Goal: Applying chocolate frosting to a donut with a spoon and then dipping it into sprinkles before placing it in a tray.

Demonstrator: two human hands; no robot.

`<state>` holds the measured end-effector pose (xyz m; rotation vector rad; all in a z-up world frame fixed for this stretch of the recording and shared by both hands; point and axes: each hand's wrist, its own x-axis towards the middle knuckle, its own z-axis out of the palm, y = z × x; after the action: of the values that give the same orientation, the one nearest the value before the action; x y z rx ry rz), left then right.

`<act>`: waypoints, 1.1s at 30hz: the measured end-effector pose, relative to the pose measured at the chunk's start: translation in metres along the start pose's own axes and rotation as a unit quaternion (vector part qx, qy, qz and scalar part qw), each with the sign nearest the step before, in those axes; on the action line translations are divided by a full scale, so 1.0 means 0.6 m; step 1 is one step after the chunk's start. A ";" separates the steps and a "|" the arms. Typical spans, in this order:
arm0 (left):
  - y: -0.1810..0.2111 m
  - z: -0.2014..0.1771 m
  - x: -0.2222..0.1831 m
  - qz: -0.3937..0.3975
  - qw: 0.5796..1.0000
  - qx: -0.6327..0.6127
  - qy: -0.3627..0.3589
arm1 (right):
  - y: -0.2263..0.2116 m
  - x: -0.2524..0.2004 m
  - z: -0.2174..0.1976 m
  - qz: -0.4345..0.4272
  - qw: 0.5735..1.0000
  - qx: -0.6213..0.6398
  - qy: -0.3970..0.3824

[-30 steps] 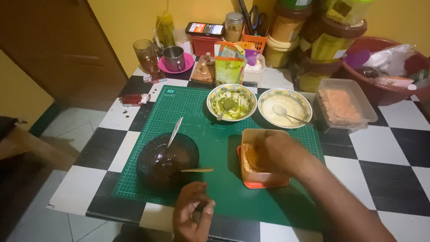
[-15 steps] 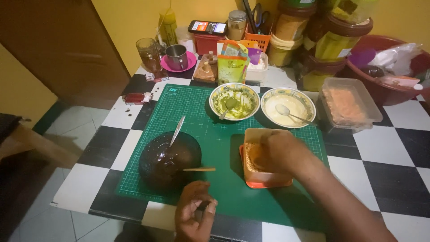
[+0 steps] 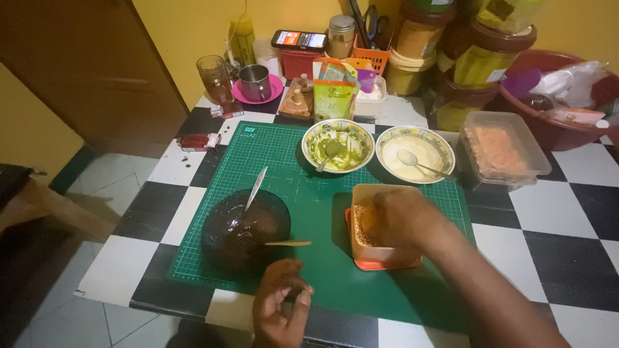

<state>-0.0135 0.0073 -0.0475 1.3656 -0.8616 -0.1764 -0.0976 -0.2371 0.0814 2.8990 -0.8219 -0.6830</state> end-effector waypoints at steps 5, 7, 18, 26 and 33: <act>-0.001 -0.003 0.000 -0.056 0.997 0.049 0.006 | 0.009 -0.048 -0.044 0.131 0.960 0.246 -0.026; -0.002 -0.005 0.003 -0.029 0.999 0.042 -0.016 | 0.043 -0.040 -0.018 0.121 0.891 0.432 0.070; 0.010 0.003 -0.004 -0.100 0.994 0.025 0.025 | 0.119 -0.051 0.082 -0.099 0.473 0.872 0.085; 0.015 0.004 -0.001 -0.066 0.997 0.020 0.033 | 0.149 -0.031 0.146 -0.207 0.366 0.904 0.072; -0.009 0.000 -0.004 -0.012 0.999 0.031 0.010 | 0.143 -0.028 0.158 -0.231 0.345 0.904 0.100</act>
<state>-0.0128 0.0075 -0.0534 1.4344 -0.8395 -0.1554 -0.1928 -0.2956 0.0169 4.4644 -0.7479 2.6145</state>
